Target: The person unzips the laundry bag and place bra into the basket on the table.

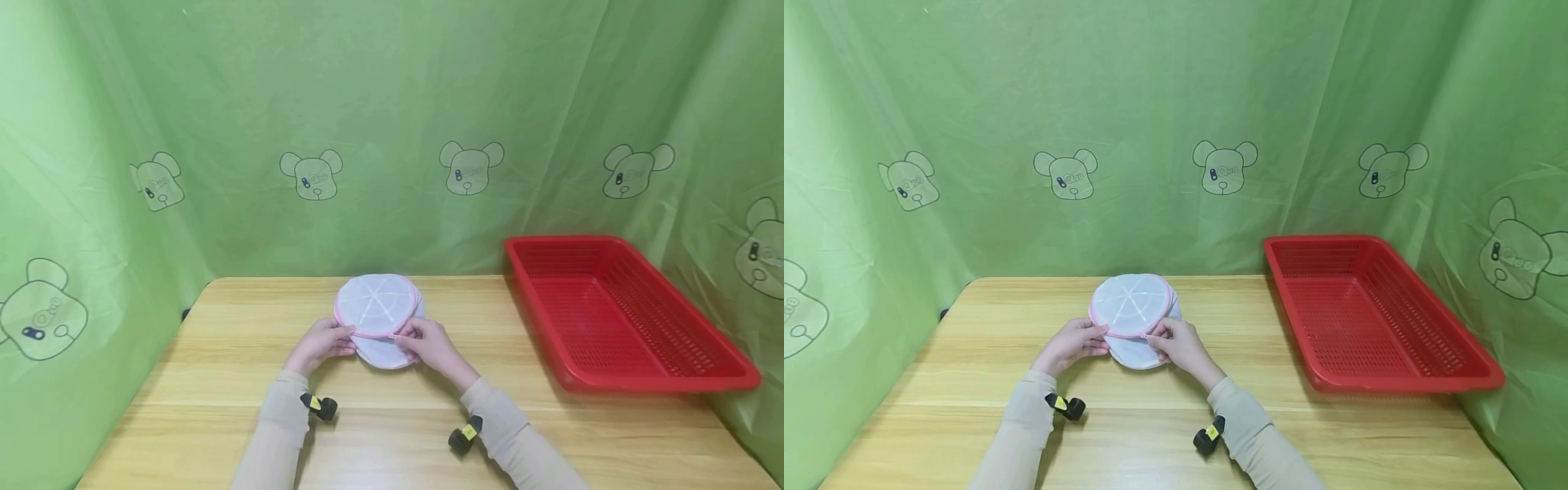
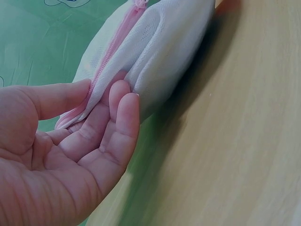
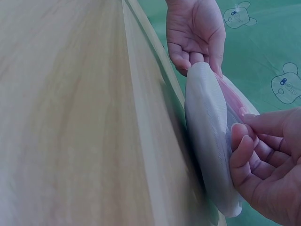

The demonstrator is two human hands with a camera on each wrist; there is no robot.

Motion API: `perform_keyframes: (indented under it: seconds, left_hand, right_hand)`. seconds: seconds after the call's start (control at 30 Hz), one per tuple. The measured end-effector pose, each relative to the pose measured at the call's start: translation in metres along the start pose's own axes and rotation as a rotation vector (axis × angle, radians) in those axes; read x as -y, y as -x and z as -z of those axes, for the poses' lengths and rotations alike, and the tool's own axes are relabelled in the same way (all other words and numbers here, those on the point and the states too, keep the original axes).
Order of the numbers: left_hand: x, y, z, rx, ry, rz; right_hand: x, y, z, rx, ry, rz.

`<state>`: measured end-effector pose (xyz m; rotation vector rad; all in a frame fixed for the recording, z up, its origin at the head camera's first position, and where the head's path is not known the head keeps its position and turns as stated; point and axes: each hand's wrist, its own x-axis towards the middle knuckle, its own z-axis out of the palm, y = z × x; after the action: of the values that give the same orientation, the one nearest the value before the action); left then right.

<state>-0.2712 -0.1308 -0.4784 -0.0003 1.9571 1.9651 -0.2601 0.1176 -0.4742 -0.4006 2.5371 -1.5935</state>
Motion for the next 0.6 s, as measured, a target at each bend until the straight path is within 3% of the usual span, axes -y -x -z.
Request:
perform_keyframes:
  seconds: [0.6]
  left_hand:
    - [-0.0003, -0.0007, 0.0016, -0.017, 0.000, 0.008]
  right_hand:
    - [0.0021, 0.0005, 0.0014, -0.021, -0.007, 0.011]
